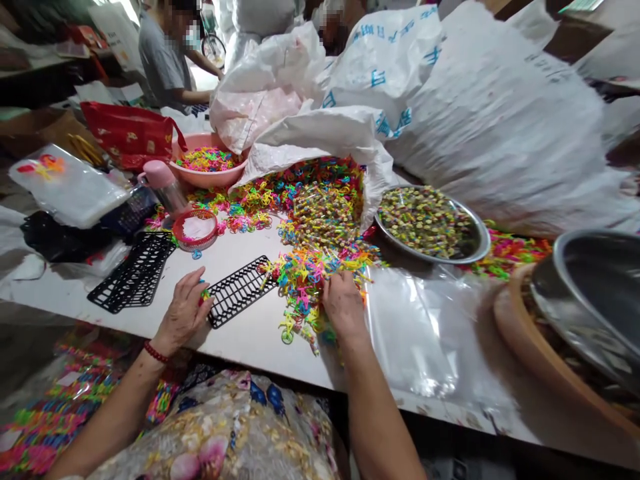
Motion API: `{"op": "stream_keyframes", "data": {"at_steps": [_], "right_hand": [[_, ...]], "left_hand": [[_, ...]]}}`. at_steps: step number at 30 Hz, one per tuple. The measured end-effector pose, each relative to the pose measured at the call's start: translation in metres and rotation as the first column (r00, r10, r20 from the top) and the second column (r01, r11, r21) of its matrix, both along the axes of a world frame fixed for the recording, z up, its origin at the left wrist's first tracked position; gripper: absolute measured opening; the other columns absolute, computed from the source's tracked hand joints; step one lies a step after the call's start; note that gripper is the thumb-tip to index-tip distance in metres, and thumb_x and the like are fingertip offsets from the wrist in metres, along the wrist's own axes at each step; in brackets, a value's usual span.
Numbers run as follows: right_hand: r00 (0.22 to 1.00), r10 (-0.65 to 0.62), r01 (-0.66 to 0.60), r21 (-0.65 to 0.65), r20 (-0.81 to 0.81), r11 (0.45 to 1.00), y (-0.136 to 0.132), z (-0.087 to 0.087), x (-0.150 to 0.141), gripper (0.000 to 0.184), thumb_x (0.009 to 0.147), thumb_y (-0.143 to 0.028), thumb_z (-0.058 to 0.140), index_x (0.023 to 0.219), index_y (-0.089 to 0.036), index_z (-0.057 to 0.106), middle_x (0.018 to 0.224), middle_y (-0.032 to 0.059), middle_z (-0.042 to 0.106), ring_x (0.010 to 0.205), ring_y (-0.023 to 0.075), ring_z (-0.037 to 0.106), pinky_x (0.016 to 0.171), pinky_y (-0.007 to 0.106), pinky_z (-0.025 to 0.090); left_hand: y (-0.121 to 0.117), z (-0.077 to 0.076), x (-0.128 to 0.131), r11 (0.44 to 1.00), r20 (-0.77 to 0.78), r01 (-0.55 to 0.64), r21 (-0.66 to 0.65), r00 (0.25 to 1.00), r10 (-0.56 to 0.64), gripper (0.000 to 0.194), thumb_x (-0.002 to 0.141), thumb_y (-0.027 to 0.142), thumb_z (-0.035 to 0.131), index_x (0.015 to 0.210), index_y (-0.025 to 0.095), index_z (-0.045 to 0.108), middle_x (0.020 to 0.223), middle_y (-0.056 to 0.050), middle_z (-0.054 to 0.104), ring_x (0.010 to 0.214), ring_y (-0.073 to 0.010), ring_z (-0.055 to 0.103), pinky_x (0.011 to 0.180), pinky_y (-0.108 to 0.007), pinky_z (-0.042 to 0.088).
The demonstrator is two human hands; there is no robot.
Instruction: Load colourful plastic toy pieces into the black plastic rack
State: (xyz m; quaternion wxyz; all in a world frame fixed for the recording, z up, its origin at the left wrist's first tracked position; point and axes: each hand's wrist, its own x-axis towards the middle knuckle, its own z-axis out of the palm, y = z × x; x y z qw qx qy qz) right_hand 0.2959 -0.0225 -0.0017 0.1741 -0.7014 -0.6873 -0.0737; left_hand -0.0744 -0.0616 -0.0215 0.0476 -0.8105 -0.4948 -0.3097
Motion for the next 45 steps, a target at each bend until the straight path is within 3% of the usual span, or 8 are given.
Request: {"op": "stream_keyframes", "data": {"at_steps": [7, 13, 17, 25, 33, 36, 41, 45], "right_hand": [[0.968, 0.158, -0.132, 0.144, -0.194, 0.981, -0.012, 0.017, -0.039, 0.023, 0.098, -0.03, 0.041, 0.094, -0.018, 0.061, 0.085, 0.0098, 0.065, 0.079, 0.022, 0.06, 0.073, 0.032, 0.045], [0.648, 0.314, -0.475, -0.046, -0.694, 0.879, -0.01, 0.004, -0.137, 0.02, 0.094, -0.036, 0.046, 0.093, -0.021, 0.059, 0.075, 0.0032, 0.065, 0.065, 0.0183, 0.058, 0.063, 0.029, 0.045], [0.489, 0.355, -0.638, -0.049, -0.797, 0.768, 0.004, -0.018, -0.202, 0.017, 0.09, -0.036, 0.052, 0.088, -0.021, 0.061, 0.079, 0.0036, 0.066, 0.07, 0.0184, 0.058, 0.069, 0.03, 0.046], [0.457, 0.497, -0.788, -0.076, -0.738, 0.611, 0.029, -0.049, -0.229, 0.014, 0.084, -0.016, 0.051, 0.088, -0.019, 0.064, 0.085, 0.0043, 0.07, 0.075, 0.0176, 0.058, 0.073, 0.027, 0.046], [0.537, 0.621, -0.826, -0.204, -0.571, 0.526, 0.03, -0.044, -0.233, 0.035, 0.072, -0.002, 0.057, 0.104, -0.015, 0.063, 0.101, 0.01, 0.068, 0.092, 0.0212, 0.063, 0.084, 0.03, 0.049], [0.552, 0.635, -0.806, -0.153, -0.539, 0.571, 0.021, -0.034, -0.218, 0.03, 0.08, -0.006, 0.057, 0.108, -0.017, 0.061, 0.108, 0.0106, 0.065, 0.096, 0.0202, 0.063, 0.085, 0.03, 0.049], [0.872, 0.426, -0.462, -0.12, -0.241, 0.879, 0.009, -0.025, -0.159, 0.021, 0.096, -0.033, 0.054, 0.109, -0.017, 0.057, 0.095, 0.0112, 0.066, 0.082, 0.0227, 0.063, 0.068, 0.029, 0.045], [0.96, 0.265, -0.278, -0.259, -0.084, 0.925, 0.009, -0.025, -0.134, 0.015, 0.093, -0.03, 0.057, 0.098, -0.016, 0.056, 0.084, 0.0104, 0.065, 0.068, 0.0208, 0.06, 0.059, 0.028, 0.036]], "left_hand": [[-0.005, -0.002, -0.012, 1.0, -0.047, -0.01, -0.002, 0.999, 0.01, 0.038, 0.093, 0.019, 0.054, 0.131, 0.016, 0.048, 0.143, -0.016, 0.051, 0.148, -0.0338, 0.027, 0.117, -0.064, 0.029], [-0.003, -0.007, -0.014, 1.0, 0.004, 0.019, -0.019, 1.0, -0.019, 0.067, 0.097, 0.021, 0.047, 0.156, 0.014, 0.017, 0.148, -0.02, 0.045, 0.147, -0.0291, 0.031, 0.118, -0.057, 0.033], [-0.002, -0.005, -0.017, 0.998, 0.041, 0.043, -0.05, 0.998, -0.041, 0.069, 0.098, 0.02, 0.042, 0.158, 0.017, 0.009, 0.151, -0.019, 0.042, 0.147, -0.0282, 0.031, 0.118, -0.056, 0.033], [-0.002, -0.002, -0.018, 0.994, 0.073, 0.08, -0.068, 0.994, -0.075, 0.07, 0.098, 0.018, 0.041, 0.159, 0.017, 0.007, 0.155, -0.019, 0.037, 0.147, -0.0285, 0.029, 0.115, -0.054, 0.037], [-0.005, -0.001, -0.016, 0.996, -0.112, -0.02, -0.093, 0.994, 0.01, 0.061, 0.097, 0.022, 0.046, 0.155, 0.021, 0.026, 0.158, -0.012, 0.037, 0.153, -0.0288, 0.011, 0.122, -0.06, 0.016], [-0.005, 0.003, -0.014, 0.995, -0.13, -0.026, -0.097, 0.991, 0.013, 0.057, 0.097, 0.022, 0.047, 0.152, 0.021, 0.031, 0.156, -0.01, 0.041, 0.154, -0.0281, 0.01, 0.122, -0.061, 0.014], [-0.004, 0.001, -0.011, 0.996, -0.106, 0.018, -0.091, 0.994, -0.028, 0.054, 0.097, 0.021, 0.047, 0.15, 0.02, 0.035, 0.155, -0.013, 0.041, 0.153, -0.0281, 0.013, 0.121, -0.064, 0.009], [-0.001, -0.005, -0.009, 0.995, -0.039, 0.08, -0.061, 0.996, -0.083, 0.041, 0.097, 0.018, 0.047, 0.138, 0.019, 0.045, 0.148, -0.013, 0.05, 0.152, -0.0254, 0.02, 0.122, -0.061, 0.014]]}}
